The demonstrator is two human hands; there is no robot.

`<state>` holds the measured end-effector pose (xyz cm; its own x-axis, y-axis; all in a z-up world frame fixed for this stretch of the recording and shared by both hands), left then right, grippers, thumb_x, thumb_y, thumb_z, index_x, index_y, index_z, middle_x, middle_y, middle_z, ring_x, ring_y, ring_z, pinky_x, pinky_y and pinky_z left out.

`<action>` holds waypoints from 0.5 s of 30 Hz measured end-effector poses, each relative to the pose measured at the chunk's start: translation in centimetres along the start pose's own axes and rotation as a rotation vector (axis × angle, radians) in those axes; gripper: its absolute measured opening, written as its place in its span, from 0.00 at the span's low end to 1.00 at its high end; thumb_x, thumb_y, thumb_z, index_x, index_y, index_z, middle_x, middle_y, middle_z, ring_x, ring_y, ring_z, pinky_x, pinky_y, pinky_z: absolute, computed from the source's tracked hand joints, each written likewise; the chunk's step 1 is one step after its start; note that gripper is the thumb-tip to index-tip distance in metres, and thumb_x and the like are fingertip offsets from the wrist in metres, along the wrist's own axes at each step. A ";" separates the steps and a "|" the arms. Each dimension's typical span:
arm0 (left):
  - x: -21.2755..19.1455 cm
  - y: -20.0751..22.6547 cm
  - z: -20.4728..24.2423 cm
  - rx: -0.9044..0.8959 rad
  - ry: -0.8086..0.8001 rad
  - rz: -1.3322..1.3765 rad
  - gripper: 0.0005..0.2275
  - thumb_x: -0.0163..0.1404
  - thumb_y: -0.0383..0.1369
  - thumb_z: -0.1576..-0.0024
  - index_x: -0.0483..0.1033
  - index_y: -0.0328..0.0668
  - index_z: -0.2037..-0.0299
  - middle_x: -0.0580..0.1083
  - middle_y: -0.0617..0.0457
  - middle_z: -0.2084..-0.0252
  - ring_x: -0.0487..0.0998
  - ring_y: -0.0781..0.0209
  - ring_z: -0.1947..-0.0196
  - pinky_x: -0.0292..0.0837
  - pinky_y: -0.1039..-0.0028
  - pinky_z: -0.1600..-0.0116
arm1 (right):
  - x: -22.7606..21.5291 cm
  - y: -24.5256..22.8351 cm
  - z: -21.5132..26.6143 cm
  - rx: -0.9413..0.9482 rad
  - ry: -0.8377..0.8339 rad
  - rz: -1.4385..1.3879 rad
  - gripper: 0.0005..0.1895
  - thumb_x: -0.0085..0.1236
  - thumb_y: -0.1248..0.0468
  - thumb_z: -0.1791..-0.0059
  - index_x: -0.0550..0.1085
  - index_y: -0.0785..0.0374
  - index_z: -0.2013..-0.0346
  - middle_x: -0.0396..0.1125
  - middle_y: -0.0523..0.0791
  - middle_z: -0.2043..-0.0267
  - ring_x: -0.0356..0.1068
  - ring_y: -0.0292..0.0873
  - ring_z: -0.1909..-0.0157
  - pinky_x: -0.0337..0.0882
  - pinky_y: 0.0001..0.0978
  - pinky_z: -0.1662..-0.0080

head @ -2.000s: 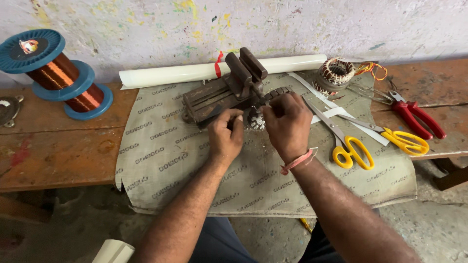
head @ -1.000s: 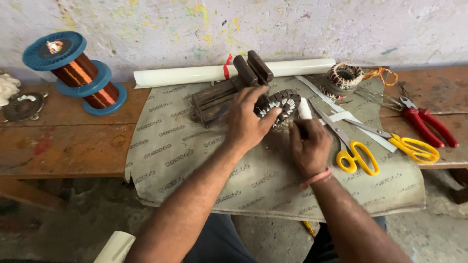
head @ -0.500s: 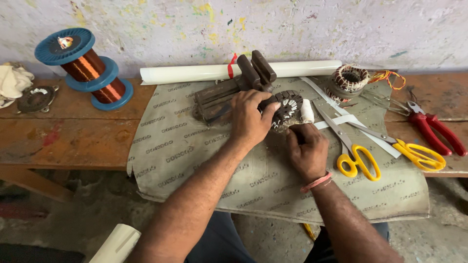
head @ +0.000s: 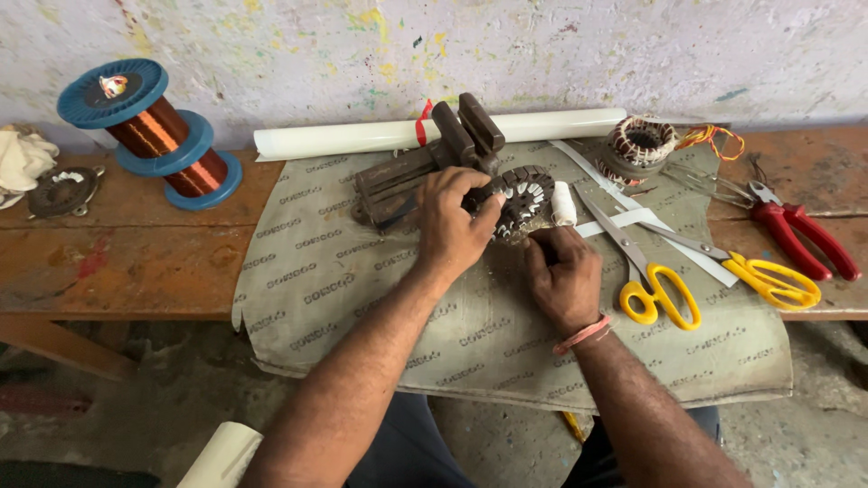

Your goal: The person prepares and applies paper insulation to a stator winding using scissors and by hand.

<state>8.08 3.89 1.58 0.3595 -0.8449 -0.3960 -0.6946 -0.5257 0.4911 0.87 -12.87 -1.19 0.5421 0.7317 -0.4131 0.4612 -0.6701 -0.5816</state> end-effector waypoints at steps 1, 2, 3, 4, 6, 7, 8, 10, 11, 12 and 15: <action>0.0 -0.2 0.0 -0.020 -0.003 0.012 0.10 0.60 0.34 0.46 0.79 0.41 0.58 0.78 0.51 0.56 0.74 0.50 0.49 0.61 0.58 0.38 | 0.0 0.0 0.0 0.001 0.000 0.000 0.04 0.61 0.67 0.51 0.77 0.66 0.64 0.72 0.52 0.66 0.74 0.54 0.65 0.72 0.42 0.61; 0.1 -0.2 0.0 -0.021 -0.004 0.013 0.10 0.60 0.34 0.46 0.79 0.41 0.58 0.78 0.51 0.56 0.74 0.50 0.49 0.61 0.58 0.38 | 0.0 0.2 0.1 0.033 -0.011 -0.002 0.04 0.62 0.67 0.51 0.77 0.66 0.65 0.72 0.52 0.66 0.74 0.54 0.66 0.72 0.42 0.62; 0.1 -0.4 0.0 -0.041 0.000 0.030 0.09 0.61 0.34 0.47 0.79 0.41 0.59 0.78 0.51 0.57 0.74 0.51 0.49 0.62 0.58 0.38 | 0.1 0.5 0.1 0.066 -0.022 -0.006 0.04 0.62 0.67 0.51 0.77 0.66 0.65 0.72 0.52 0.67 0.74 0.54 0.67 0.72 0.42 0.62; 0.1 -0.6 0.0 -0.062 0.003 0.047 0.09 0.61 0.34 0.48 0.80 0.41 0.60 0.78 0.52 0.58 0.74 0.51 0.50 0.63 0.59 0.39 | 0.2 0.5 0.1 0.067 -0.022 -0.007 0.04 0.62 0.67 0.51 0.77 0.66 0.65 0.72 0.52 0.67 0.74 0.54 0.67 0.72 0.42 0.62; 0.4 -1.0 0.0 -0.091 0.006 0.064 0.09 0.61 0.34 0.48 0.80 0.41 0.61 0.78 0.52 0.59 0.74 0.51 0.50 0.64 0.60 0.41 | 0.1 0.5 0.0 0.064 -0.029 0.003 0.04 0.62 0.67 0.51 0.77 0.66 0.65 0.72 0.52 0.67 0.74 0.53 0.67 0.72 0.42 0.62; 0.5 -1.4 0.1 -0.119 0.010 0.080 0.08 0.61 0.34 0.48 0.80 0.42 0.62 0.78 0.52 0.60 0.74 0.51 0.51 0.66 0.60 0.42 | 0.2 0.6 0.0 0.065 -0.028 0.003 0.04 0.62 0.67 0.51 0.77 0.66 0.65 0.72 0.52 0.67 0.74 0.53 0.67 0.72 0.42 0.62; 0.6 -1.5 0.1 -0.119 0.009 0.079 0.08 0.61 0.34 0.48 0.80 0.42 0.62 0.78 0.52 0.60 0.74 0.50 0.51 0.66 0.60 0.42 | 0.2 0.5 0.0 0.061 -0.024 0.001 0.04 0.62 0.67 0.51 0.77 0.66 0.65 0.72 0.52 0.67 0.74 0.54 0.67 0.72 0.42 0.62; 0.7 -1.8 0.1 -0.143 0.016 0.113 0.08 0.61 0.35 0.49 0.80 0.42 0.63 0.78 0.53 0.60 0.75 0.52 0.52 0.69 0.61 0.44 | 0.2 0.6 0.1 0.058 -0.018 -0.002 0.04 0.62 0.67 0.51 0.77 0.66 0.66 0.72 0.52 0.67 0.74 0.54 0.67 0.72 0.43 0.62; 0.7 -1.7 0.1 -0.141 0.013 0.113 0.08 0.61 0.35 0.49 0.80 0.42 0.63 0.78 0.53 0.60 0.75 0.52 0.52 0.69 0.61 0.44 | 0.1 0.6 0.1 0.049 -0.014 -0.005 0.04 0.62 0.67 0.51 0.77 0.66 0.65 0.72 0.52 0.67 0.74 0.53 0.67 0.72 0.42 0.62; 0.8 -1.7 0.1 -0.173 -0.010 0.090 0.10 0.62 0.36 0.48 0.80 0.42 0.60 0.78 0.51 0.57 0.75 0.52 0.50 0.70 0.61 0.44 | 0.0 0.5 0.1 0.040 -0.011 -0.007 0.04 0.61 0.67 0.51 0.77 0.66 0.65 0.73 0.52 0.66 0.74 0.51 0.67 0.72 0.41 0.62; -0.9 0.0 0.7 -0.118 0.035 0.132 0.25 0.64 0.38 0.48 0.71 0.34 0.45 0.74 0.42 0.49 0.72 0.48 0.46 0.67 0.59 0.41 | -0.7 1.4 0.4 0.131 0.036 -0.075 0.05 0.61 0.66 0.49 0.77 0.67 0.63 0.71 0.51 0.70 0.72 0.47 0.71 0.71 0.37 0.64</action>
<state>7.36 4.68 1.39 0.2930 -0.9093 -0.2955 -0.6600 -0.4160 0.6256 0.83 -14.25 -1.99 0.5359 0.7724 -0.3409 0.4069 -0.5900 -0.6974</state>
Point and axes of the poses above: each hand's wrist, its own z-axis away from the middle knuckle, its own x-axis out of the palm, y = z × x, the point moved 9 cm from there along -z, towards the middle knuckle
